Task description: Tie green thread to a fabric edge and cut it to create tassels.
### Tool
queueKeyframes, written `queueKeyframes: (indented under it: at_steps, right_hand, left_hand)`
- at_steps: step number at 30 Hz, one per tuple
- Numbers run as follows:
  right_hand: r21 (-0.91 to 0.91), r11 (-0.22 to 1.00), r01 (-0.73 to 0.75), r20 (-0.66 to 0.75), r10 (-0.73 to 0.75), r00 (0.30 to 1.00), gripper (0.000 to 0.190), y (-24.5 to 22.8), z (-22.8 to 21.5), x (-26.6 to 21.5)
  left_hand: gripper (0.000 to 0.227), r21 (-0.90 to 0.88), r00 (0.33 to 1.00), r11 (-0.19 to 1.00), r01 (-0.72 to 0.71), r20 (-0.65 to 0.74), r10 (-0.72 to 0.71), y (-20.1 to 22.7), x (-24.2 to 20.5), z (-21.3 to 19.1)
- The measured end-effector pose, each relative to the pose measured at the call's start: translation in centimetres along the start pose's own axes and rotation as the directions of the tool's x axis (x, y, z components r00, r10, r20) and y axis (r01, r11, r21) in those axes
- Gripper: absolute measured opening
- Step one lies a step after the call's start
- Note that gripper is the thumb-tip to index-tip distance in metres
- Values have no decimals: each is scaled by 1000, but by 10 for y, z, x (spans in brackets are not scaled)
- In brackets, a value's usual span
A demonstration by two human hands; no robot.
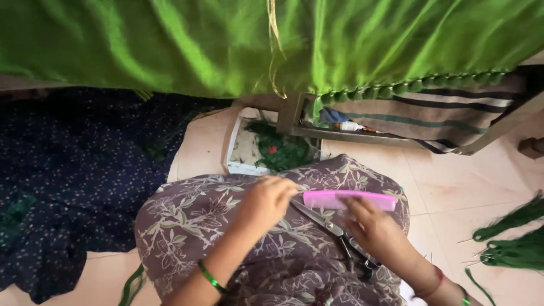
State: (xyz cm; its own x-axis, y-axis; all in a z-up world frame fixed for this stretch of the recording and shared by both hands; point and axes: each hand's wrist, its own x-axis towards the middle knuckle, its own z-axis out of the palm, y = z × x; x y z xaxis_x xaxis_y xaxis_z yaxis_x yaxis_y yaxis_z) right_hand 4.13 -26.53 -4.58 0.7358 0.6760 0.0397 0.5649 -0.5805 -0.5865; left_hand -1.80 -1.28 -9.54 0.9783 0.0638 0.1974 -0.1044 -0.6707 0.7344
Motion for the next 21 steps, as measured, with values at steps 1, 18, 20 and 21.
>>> queueKeyframes:
  at_steps: [1,18,20,21]
  right_hand:
    - [1,1000,3,-5,-3,1000,55,-13,-6,6]
    - [-229,592,-773,-513,601,613,23,380,86,-143]
    - [-145,535,-832,-480,697,532,23,383,102,-169]
    - [-68,476,-877,-428,780,457,25,382,113,-182]
  left_hand:
    - [12,5,1000,1000,-4,-1,4,7,3,6]
    - [27,-743,964,664,-84,-228,-134,31,147,-35]
    - [24,-764,961,638,-99,-241,-139,22,157,-17]
    - [22,-779,953,616,-112,-259,-155,16,160,-9]
